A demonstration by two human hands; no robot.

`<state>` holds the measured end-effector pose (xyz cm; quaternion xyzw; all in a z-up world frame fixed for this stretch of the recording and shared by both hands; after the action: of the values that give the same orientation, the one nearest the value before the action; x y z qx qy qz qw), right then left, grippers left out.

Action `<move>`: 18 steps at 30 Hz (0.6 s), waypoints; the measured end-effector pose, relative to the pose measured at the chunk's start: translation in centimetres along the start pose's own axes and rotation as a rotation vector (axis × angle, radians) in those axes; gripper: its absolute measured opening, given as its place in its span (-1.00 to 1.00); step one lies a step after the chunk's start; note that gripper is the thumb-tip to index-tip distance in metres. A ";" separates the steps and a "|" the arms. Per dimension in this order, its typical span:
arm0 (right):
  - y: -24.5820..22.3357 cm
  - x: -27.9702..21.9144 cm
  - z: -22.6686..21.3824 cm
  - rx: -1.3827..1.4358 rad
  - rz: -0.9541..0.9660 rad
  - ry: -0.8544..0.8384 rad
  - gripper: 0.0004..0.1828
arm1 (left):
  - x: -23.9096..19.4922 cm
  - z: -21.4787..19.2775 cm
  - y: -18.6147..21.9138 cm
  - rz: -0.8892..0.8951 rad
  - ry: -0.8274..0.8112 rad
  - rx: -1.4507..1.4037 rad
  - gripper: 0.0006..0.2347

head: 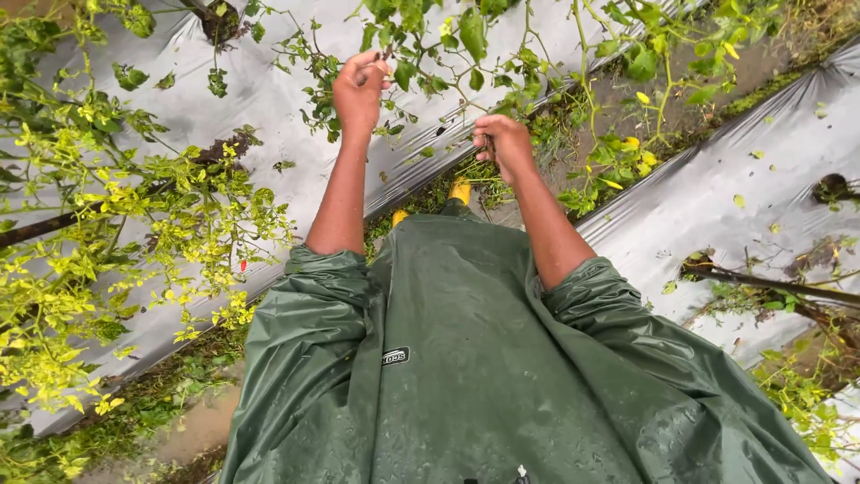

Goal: The person walks through a greenhouse and picks small red and green peppers from plants by hand. They move between rows of plants supported by metal frames and covered with white plastic sheeting, selecting and removing peppers from the branches.

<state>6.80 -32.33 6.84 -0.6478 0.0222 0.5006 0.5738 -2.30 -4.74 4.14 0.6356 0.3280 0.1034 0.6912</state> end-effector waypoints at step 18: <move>2.3 2.4 -5.0 -0.022 -0.042 0.295 -0.85 | -0.6 -1.2 -3.9 -0.107 0.170 -0.261 -0.72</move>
<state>9.74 -35.65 2.78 -0.7211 0.0872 0.3880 0.5673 -4.50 -4.75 0.62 0.5107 0.4026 0.1615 0.7423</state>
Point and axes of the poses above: each hand's wrist, its own x-axis towards the middle knuckle, its own z-axis out of the palm, y = z × x, the point moved 6 cm from there along x, towards the middle knuckle, and after that the axes turned 15 degrees about -y, right-handed, at the moved point
